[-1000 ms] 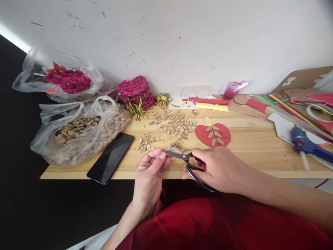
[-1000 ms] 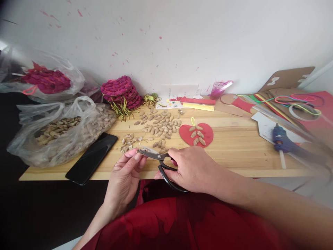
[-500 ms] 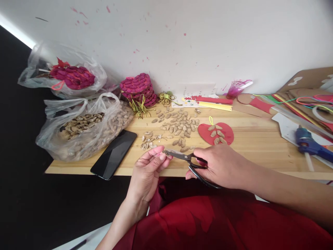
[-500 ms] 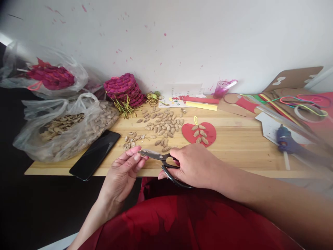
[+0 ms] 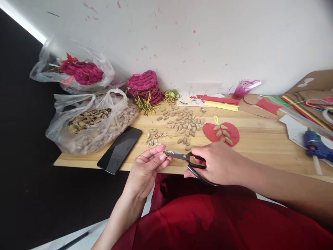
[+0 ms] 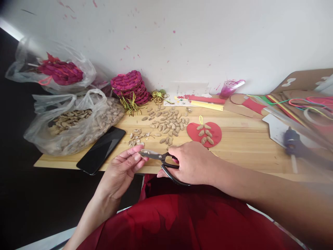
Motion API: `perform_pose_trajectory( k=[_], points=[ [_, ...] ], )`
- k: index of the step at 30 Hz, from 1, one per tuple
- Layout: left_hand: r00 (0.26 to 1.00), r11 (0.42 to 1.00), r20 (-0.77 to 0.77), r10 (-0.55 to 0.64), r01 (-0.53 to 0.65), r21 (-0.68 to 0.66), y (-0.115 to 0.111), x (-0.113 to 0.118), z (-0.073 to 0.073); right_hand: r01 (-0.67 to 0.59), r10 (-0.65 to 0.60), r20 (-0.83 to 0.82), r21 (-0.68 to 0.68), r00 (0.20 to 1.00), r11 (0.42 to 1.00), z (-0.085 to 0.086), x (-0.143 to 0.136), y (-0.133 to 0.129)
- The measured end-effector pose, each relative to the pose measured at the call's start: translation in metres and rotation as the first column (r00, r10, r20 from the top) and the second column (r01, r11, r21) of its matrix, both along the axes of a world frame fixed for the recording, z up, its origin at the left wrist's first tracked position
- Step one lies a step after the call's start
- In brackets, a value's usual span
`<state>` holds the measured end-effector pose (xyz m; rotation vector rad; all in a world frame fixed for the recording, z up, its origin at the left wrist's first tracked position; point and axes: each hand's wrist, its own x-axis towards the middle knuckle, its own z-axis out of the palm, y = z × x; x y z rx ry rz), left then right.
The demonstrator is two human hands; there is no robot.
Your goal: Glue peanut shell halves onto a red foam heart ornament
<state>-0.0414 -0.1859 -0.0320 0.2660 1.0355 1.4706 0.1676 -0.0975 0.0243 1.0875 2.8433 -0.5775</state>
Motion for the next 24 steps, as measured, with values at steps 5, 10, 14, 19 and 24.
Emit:
perform_pose_trajectory(
  k=[5,10,14,19,24],
  points=[
    [1.000,1.000,-0.003,-0.022,0.022,-0.001,-0.001,-0.001,0.000,-0.001,0.001,0.015,-0.009,1.000,1.000,0.002,-0.007,0.002],
    [1.000,1.000,-0.008,-0.016,0.016,0.003,0.001,-0.005,0.001,-0.021,0.022,0.022,-0.054,1.000,0.998,0.000,-0.011,0.009],
    [1.000,1.000,-0.012,-0.017,0.017,-0.001,0.002,-0.008,0.001,-0.012,0.013,0.034,-0.038,0.999,0.999,0.000,-0.015,0.013],
    [1.000,1.000,-0.010,-0.007,0.007,0.002,0.005,-0.010,-0.002,0.030,-0.031,-0.006,-0.083,1.000,0.996,0.000,-0.018,0.017],
    [0.999,0.996,-0.016,0.049,-0.047,0.077,0.004,-0.011,-0.009,0.086,-0.099,-0.089,-0.138,0.991,0.987,0.001,-0.013,0.016]
  ],
)
